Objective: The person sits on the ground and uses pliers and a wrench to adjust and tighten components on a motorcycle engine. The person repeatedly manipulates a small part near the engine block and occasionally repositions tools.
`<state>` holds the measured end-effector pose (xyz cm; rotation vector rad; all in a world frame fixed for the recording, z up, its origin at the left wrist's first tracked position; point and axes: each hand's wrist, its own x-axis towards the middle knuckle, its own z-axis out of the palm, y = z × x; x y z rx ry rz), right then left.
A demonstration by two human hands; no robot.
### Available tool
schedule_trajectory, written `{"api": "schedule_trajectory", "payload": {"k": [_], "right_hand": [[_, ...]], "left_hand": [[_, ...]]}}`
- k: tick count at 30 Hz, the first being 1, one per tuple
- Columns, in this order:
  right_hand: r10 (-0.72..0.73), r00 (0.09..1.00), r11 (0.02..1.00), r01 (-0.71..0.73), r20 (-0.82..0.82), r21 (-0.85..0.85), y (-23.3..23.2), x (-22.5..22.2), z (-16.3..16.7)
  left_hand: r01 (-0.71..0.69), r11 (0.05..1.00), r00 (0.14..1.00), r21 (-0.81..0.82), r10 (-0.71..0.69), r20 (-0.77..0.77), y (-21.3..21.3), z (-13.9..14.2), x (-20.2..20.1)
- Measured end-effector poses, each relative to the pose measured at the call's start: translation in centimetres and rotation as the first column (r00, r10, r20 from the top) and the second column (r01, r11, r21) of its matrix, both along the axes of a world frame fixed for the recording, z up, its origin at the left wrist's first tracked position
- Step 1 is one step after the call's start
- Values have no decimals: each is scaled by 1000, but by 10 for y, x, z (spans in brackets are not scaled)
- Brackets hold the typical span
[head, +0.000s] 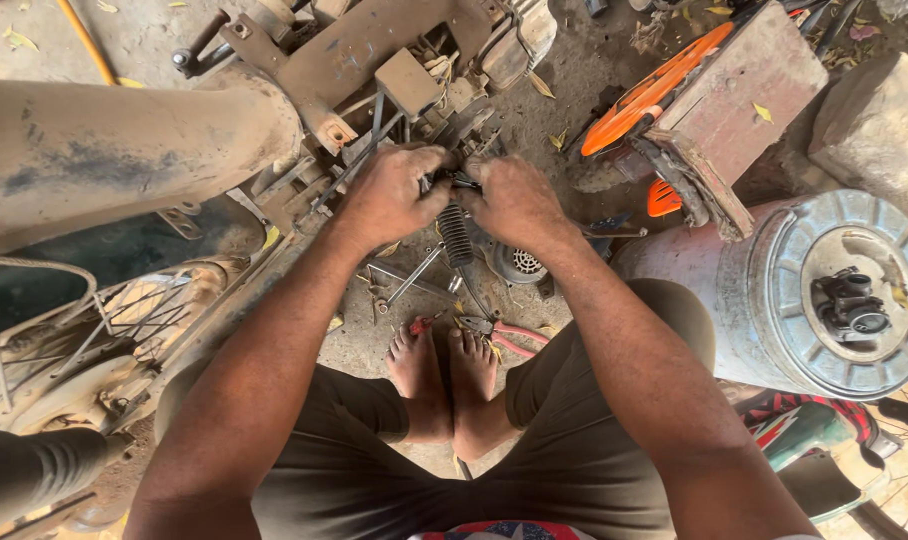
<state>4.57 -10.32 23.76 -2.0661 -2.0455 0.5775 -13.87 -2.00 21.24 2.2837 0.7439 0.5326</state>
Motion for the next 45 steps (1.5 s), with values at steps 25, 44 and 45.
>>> {"api": "schedule_trajectory", "payload": {"k": [25, 44, 45], "right_hand": [[-54, 992, 993, 42, 111, 110, 1, -10, -13], [-2, 992, 991, -15, 130, 135, -9, 2, -24], [-12, 995, 990, -2, 100, 138, -12, 3, -26]], "left_hand": [[-105, 989, 982, 101, 119, -145, -11, 16, 10], [-61, 976, 947, 208, 122, -296, -17, 10, 17], [-59, 964, 964, 260, 122, -235, -19, 7, 16]]}}
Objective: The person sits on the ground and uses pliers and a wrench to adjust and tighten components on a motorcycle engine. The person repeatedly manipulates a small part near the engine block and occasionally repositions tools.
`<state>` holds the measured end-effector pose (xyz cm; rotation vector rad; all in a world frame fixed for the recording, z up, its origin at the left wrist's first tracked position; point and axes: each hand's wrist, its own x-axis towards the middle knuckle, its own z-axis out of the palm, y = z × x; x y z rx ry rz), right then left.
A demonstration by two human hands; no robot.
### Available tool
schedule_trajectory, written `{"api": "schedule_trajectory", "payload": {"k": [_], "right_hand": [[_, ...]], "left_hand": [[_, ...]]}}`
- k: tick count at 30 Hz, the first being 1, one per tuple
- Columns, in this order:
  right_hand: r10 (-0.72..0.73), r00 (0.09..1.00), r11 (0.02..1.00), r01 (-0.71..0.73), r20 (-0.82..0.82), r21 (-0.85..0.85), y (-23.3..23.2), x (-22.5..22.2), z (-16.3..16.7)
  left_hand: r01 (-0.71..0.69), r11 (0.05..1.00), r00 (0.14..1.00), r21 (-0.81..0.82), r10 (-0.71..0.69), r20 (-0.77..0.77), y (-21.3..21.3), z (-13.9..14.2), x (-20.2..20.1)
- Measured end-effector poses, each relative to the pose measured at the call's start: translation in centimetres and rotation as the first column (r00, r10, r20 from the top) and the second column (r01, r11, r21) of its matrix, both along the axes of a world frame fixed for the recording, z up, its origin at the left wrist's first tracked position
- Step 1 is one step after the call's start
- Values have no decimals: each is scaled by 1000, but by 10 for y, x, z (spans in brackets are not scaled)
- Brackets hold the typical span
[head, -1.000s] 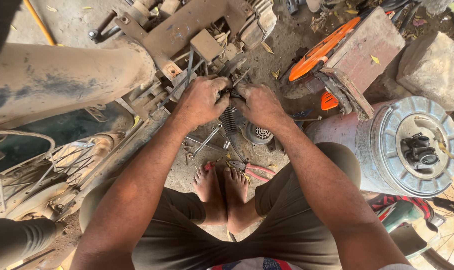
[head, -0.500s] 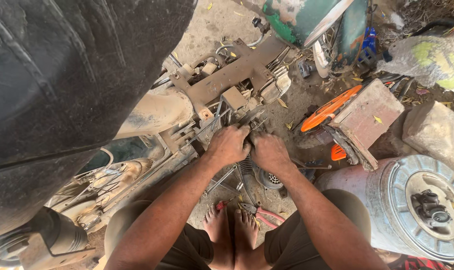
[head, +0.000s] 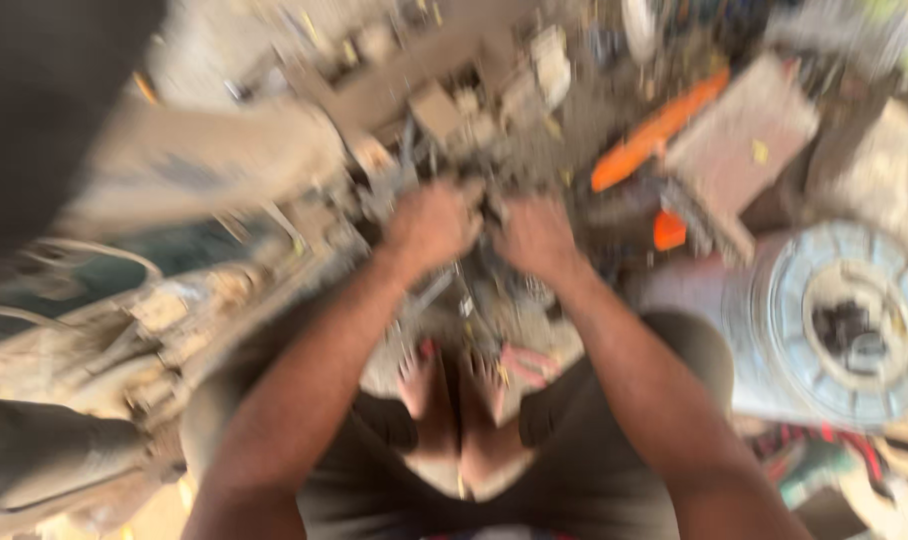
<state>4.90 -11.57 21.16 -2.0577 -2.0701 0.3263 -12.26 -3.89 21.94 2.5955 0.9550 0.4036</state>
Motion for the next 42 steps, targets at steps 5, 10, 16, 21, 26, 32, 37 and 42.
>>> {"api": "schedule_trajectory", "payload": {"k": [5, 10, 16, 21, 26, 32, 37, 42], "right_hand": [[65, 997, 991, -60, -34, 120, -5, 1, 1], [66, 995, 989, -55, -79, 138, 0, 1, 16], [65, 997, 986, -58, -37, 159, 2, 6, 15], [108, 993, 972, -96, -45, 215, 6, 16, 5], [138, 961, 981, -98, -240, 169, 9, 25, 1], [229, 953, 952, -177, -197, 251, 17, 22, 3], [195, 960, 965, -151, -202, 214, 19, 16, 5], [224, 955, 950, -170, -196, 261, 16, 9, 9]], "left_hand": [[-25, 977, 997, -211, 8, -77, 8, -15, -2], [131, 977, 957, -167, -81, 277, 25, -18, -7], [48, 923, 984, -383, 21, 175, 25, -17, -3], [120, 899, 982, -422, -46, 181, 32, -18, -4], [237, 969, 943, -71, -211, 258, 37, -13, -14], [110, 886, 991, -451, -61, 121, 38, 10, -14], [108, 891, 989, -441, -51, 140, 37, 14, -17], [184, 916, 957, -357, -84, 278, 33, 3, -15]]}}
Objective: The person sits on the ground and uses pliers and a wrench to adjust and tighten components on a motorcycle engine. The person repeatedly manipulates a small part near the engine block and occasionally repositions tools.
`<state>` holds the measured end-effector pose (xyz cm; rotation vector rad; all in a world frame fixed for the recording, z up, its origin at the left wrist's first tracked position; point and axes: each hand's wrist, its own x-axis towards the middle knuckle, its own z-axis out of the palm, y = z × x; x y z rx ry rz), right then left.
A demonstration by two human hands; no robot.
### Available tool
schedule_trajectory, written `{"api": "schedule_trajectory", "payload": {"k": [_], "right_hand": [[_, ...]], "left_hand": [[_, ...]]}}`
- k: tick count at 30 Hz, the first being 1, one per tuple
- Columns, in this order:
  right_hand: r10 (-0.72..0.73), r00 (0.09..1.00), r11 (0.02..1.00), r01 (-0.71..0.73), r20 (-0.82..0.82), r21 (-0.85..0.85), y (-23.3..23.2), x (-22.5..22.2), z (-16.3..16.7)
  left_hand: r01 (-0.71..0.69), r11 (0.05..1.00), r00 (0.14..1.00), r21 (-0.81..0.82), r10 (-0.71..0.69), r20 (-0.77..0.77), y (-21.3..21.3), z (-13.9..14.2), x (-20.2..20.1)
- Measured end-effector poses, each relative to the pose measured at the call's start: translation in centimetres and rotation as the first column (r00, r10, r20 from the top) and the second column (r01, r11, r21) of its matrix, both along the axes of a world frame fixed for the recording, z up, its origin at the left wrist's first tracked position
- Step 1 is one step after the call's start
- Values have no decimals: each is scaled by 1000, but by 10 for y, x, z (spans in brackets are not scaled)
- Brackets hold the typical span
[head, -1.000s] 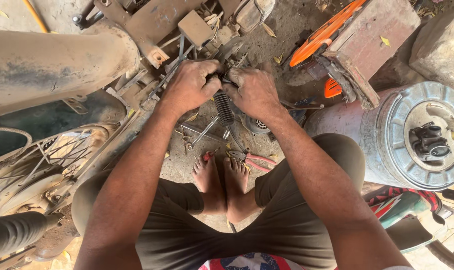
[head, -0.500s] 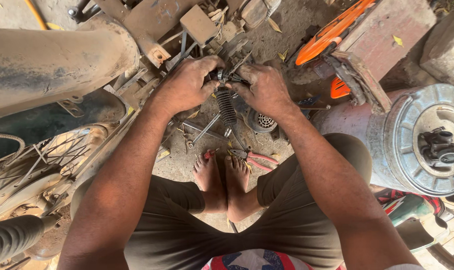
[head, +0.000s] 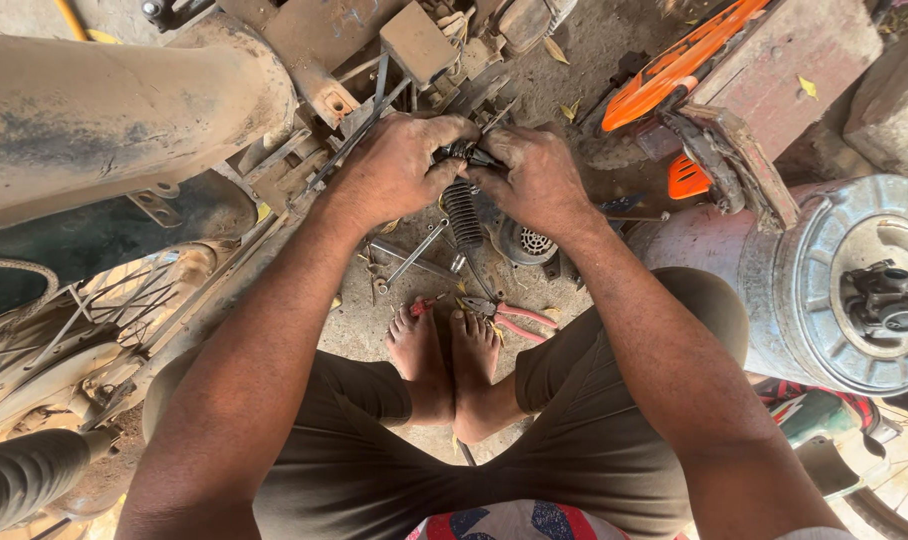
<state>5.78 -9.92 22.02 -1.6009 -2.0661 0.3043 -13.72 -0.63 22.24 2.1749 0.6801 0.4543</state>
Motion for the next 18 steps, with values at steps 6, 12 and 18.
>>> {"api": "schedule_trajectory", "payload": {"k": [6, 12, 18], "right_hand": [[-57, 988, 987, 34, -146, -158, 2, -5, 5], [-71, 992, 991, 59, -101, -117, -1, -7, 3], [-124, 992, 992, 124, -26, -5, -5, -13, 3]], "left_hand": [[-83, 991, 992, 101, 91, -84, -6, -6, 2], [-60, 997, 965, 53, 72, -251, -7, -6, 1], [-23, 992, 991, 124, 38, -126, -7, -4, -7]]}}
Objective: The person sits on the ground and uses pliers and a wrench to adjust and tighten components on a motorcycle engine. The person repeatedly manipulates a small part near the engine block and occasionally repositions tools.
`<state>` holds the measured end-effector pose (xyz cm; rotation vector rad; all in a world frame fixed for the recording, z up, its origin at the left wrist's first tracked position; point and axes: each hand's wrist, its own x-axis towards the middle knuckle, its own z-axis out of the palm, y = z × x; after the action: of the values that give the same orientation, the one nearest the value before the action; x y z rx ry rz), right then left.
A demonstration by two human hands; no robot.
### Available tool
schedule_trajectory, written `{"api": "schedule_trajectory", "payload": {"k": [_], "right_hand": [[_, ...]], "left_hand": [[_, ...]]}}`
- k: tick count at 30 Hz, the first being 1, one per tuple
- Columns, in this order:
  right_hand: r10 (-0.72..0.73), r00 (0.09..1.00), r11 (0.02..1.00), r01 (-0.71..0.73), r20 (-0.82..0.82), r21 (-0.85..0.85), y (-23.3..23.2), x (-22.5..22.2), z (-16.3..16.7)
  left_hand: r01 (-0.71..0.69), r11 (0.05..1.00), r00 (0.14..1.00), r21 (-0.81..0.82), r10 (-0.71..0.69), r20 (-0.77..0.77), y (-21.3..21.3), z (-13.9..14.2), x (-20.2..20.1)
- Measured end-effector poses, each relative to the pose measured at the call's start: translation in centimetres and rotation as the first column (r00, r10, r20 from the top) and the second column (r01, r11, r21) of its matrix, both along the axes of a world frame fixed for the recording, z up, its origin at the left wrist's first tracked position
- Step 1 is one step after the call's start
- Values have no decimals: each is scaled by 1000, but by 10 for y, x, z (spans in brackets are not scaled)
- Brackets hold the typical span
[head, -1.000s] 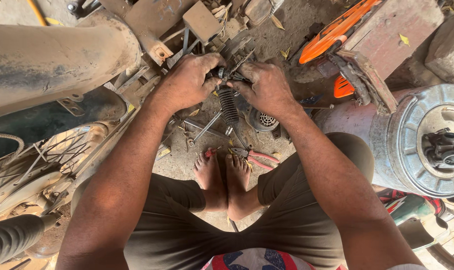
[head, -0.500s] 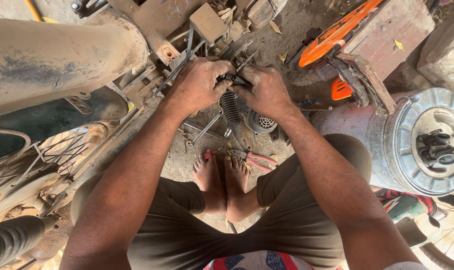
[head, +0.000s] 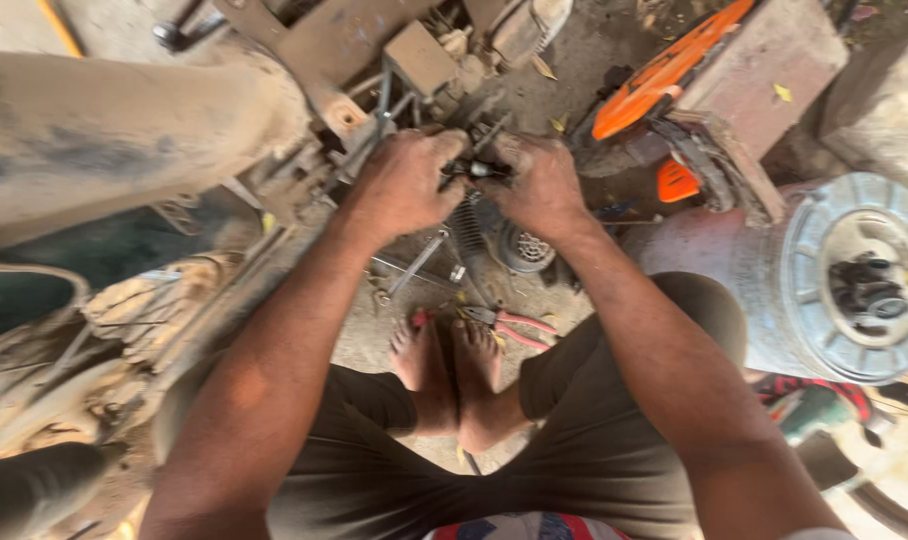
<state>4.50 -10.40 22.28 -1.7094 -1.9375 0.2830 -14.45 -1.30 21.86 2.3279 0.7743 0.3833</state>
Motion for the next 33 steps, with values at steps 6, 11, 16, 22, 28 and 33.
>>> {"api": "schedule_trajectory", "payload": {"k": [6, 11, 16, 22, 28, 33], "right_hand": [[9, 1000, 993, -9, 1, -117, -1, -3, -9], [21, 1000, 985, -17, 22, -174, -4, -4, -16], [-3, 999, 978, -6, -42, -208, -3, -4, -16], [29, 999, 993, -26, 25, -119, -1, -6, -13], [74, 990, 996, -67, 121, -61, 3, -6, -10], [82, 988, 996, -76, 133, -54, -2, -2, -8]], "left_hand": [[-50, 995, 996, -82, 44, -79, -2, -6, -2], [-49, 994, 973, -101, 25, -228, 0, -12, -2], [-23, 999, 998, -47, 20, -51, 2, -20, -2], [-52, 993, 996, -105, 44, -78, 2, -11, -2], [-120, 992, 987, -42, 115, -108, -8, 8, 11], [-139, 988, 987, 71, 145, -72, -15, 12, 15]]}}
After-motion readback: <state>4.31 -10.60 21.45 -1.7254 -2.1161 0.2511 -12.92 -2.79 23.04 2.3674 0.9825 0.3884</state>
